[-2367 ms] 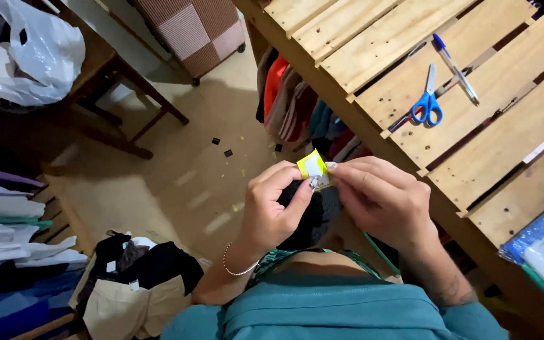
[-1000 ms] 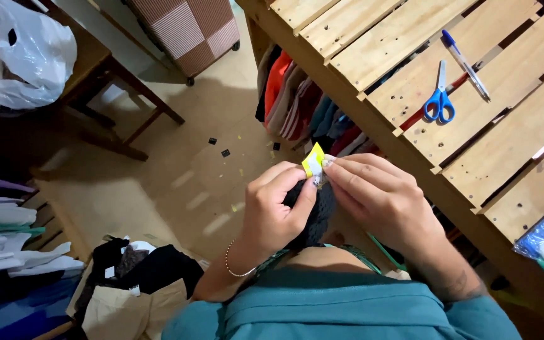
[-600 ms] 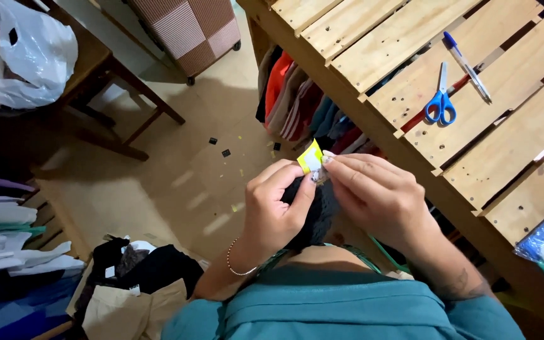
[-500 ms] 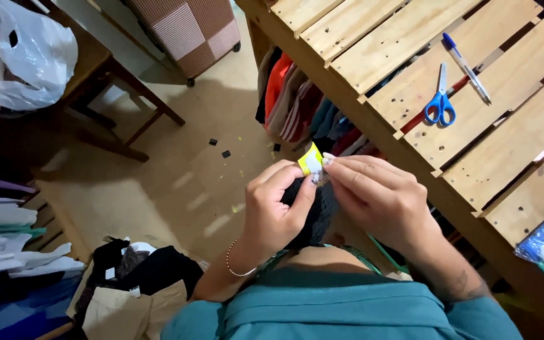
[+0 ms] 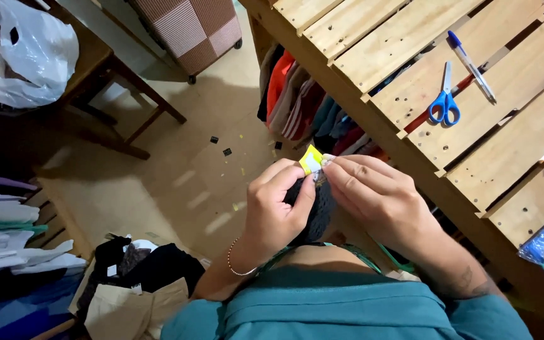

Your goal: The person is preparing and attaching price tags to clothing items using scissors and a pen.

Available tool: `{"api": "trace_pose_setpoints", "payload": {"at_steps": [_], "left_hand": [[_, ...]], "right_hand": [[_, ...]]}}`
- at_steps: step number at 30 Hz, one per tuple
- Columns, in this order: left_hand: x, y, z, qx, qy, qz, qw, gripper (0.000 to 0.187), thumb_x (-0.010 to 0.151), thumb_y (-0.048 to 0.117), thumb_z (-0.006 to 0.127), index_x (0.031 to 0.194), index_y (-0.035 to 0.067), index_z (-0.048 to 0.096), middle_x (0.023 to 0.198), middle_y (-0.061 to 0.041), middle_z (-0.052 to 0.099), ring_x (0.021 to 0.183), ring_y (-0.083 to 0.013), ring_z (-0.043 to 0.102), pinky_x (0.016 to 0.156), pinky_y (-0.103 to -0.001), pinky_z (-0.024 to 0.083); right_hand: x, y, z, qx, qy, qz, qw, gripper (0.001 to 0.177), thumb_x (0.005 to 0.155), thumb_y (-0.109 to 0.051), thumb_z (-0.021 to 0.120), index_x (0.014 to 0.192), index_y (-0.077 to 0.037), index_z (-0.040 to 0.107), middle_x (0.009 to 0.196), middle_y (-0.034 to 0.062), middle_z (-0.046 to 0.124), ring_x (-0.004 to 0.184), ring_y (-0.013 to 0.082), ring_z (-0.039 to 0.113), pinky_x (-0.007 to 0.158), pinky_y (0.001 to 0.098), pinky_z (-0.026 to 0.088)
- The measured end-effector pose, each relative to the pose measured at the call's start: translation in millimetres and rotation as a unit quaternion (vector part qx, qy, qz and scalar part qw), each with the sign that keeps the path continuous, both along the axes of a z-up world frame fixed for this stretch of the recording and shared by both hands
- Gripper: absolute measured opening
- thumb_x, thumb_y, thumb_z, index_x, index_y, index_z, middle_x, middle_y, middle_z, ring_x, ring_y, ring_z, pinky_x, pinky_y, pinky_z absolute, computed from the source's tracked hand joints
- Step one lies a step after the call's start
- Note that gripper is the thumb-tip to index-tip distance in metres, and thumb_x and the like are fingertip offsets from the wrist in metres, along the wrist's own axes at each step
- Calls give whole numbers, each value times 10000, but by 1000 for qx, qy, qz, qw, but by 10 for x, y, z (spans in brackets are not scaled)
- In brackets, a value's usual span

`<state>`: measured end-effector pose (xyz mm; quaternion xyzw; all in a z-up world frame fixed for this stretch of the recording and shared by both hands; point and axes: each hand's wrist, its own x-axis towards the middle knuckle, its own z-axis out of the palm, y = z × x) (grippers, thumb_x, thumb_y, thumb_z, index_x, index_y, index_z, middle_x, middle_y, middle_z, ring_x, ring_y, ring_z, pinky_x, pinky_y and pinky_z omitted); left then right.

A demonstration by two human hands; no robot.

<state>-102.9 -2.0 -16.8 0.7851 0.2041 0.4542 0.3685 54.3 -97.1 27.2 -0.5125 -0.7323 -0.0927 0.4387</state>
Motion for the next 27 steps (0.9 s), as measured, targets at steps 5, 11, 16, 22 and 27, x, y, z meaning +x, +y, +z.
{"api": "trace_pose_setpoints", "payload": {"at_steps": [5,11,16,22,27], "left_hand": [[-33,-4,16,-2,1,-2,1000,77,962,53,737,923,-6,769,859,-190,740,787,-359,777,666,-400,663],[-61,-8,37,-5,0,-7,1000,92,961,45,716,907,-10,768,834,-181,734,766,-347,771,659,-395,652],[-94,-16,65,-10,-4,-9,1000,111,966,57,710,881,1,755,815,-159,724,743,-342,757,643,-392,637],[-157,-16,68,-16,-3,-8,1000,116,961,61,699,863,19,745,784,-133,709,722,-335,741,638,-377,612],[-227,-3,71,-23,18,1,1000,137,971,57,666,855,14,726,761,-132,677,704,-336,711,640,-387,595]], "right_hand": [[-33,31,-115,37,-21,-9,999,168,945,57,739,1103,101,780,1048,255,765,867,418,767,782,470,635],[-19,47,-163,51,-14,-5,999,158,883,89,795,1038,118,776,967,254,759,812,413,767,754,474,640],[1,35,-218,23,52,-15,998,114,911,88,775,1025,93,771,940,212,770,775,403,763,688,463,633],[11,46,-171,-3,81,-2,997,124,886,95,807,1000,77,761,877,191,757,710,359,752,620,438,612],[-22,87,-159,21,37,-2,999,87,931,79,771,1017,74,760,906,202,753,721,382,745,637,452,616]]}}
